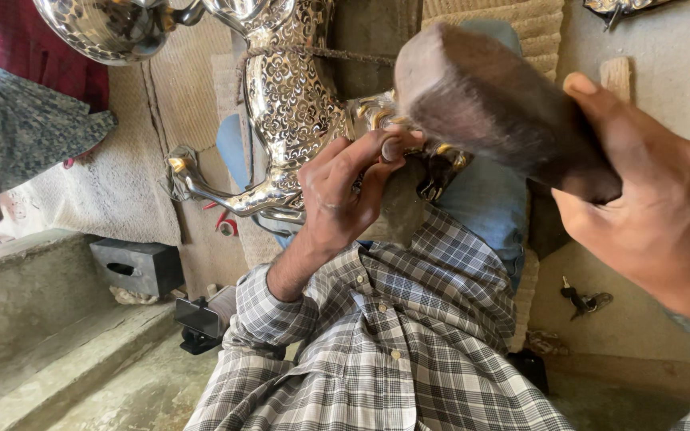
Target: The person uses a hammer and chisel to engrave intricate patterns on a silver-colored metal horse figurine. They repeatedly strike the chisel to create detailed designs on the horse's body and head.
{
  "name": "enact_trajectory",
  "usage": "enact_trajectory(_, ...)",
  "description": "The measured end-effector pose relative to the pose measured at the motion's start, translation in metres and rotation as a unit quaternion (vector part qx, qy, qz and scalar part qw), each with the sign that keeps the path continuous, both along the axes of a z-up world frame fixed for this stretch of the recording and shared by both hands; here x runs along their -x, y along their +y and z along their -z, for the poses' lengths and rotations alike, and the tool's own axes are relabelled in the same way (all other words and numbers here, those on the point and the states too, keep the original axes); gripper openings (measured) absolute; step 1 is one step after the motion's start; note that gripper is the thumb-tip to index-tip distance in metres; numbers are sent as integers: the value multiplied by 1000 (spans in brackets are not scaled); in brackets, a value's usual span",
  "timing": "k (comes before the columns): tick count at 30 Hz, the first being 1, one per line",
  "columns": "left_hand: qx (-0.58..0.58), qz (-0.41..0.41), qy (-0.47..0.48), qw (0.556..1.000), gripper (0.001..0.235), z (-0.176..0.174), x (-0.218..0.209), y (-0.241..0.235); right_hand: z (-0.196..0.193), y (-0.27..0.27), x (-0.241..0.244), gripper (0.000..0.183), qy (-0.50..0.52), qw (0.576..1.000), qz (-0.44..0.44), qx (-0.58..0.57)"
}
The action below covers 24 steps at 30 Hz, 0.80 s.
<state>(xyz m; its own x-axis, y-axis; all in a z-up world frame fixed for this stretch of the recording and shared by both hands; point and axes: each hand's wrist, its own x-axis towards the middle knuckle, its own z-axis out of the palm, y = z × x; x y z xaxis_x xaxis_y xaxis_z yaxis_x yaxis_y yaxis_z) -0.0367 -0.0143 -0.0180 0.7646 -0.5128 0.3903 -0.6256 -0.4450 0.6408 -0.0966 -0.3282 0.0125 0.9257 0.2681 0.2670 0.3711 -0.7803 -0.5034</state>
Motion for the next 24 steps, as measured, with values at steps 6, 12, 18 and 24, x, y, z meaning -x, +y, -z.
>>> enact_trajectory(6, -15, -10, 1, 1000, 47, -4, 0, -2, -3, -3, 0, 68, 46, 996, 34, -70)
enact_trajectory(12, -24, -11, 10, 1000, 45, -3, -1, -2, -6, 0, -7, 72, 26, 995, -13, -94)
enact_trajectory(18, -28, -11, 22, 999, 45, -5, -2, -2, -10, -2, -5, 72, 83, 996, 1, -37)
enact_trajectory(24, -43, 0, 28, 999, 48, -8, -3, -2, -19, 0, -10, 77, 130, 988, 35, -73)
